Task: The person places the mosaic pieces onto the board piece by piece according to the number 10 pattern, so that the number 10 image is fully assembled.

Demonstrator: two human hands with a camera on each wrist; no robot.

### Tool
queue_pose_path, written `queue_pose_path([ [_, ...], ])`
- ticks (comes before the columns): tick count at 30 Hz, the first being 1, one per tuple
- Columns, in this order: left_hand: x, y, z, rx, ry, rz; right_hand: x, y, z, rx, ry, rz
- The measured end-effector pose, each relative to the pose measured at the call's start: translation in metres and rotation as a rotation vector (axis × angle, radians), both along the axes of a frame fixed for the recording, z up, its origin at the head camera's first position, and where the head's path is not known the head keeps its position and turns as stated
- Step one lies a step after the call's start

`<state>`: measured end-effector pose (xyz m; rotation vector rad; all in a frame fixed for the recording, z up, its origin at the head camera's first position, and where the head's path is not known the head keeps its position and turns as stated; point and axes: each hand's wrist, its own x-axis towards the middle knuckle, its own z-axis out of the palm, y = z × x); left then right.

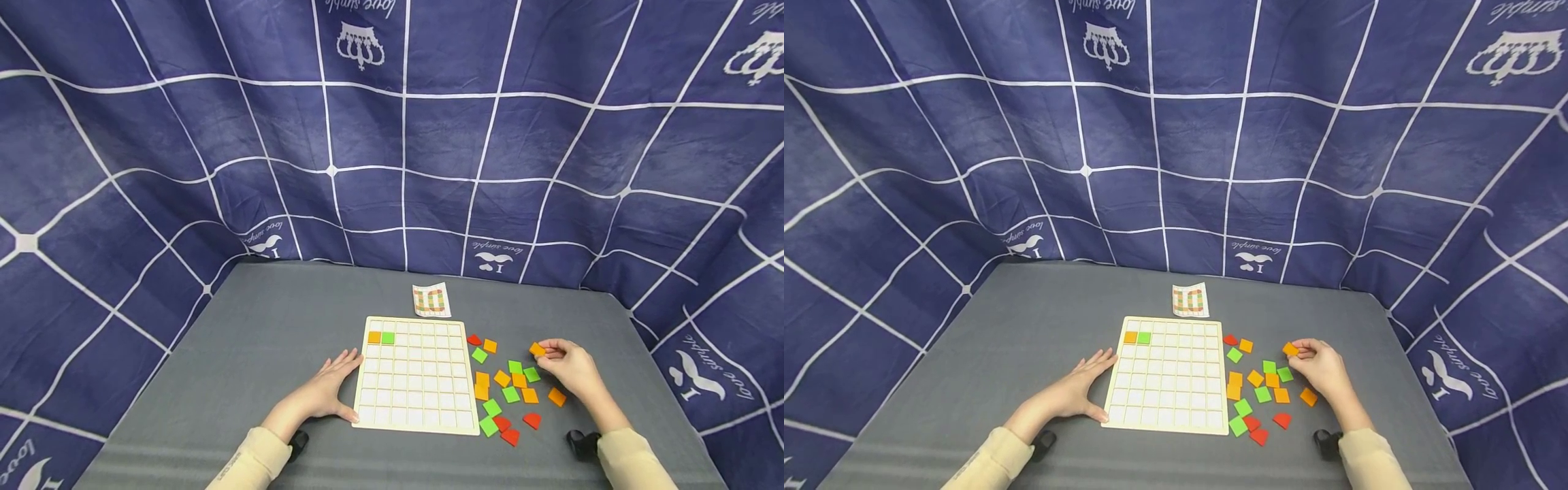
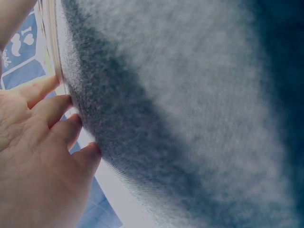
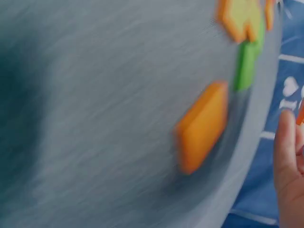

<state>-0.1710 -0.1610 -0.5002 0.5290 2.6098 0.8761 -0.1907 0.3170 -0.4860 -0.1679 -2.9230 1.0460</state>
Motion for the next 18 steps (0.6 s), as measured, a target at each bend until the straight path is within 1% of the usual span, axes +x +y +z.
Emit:
queue_pose_path([
  [3,0.0,0.0,0.002,0.0,0.003,0.007,-0.006,-0.016,0.008,-0.039,0.014,0.042],
  [9,0.0,0.0,0.0,0.0,0.012,0.004,-0.021,-0.057,0.017,-0.159,-0.013,0.083],
  [12,0.0,-0.001,0.0,0.0,0.021,-0.002,-0.029,-0.081,0.022,-0.231,-0.008,0.109],
  [18,0.001,-0.002,-0.001,0.01,0.032,-0.009,-0.041,-0.138,0.029,-0.316,0.004,0.196],
])
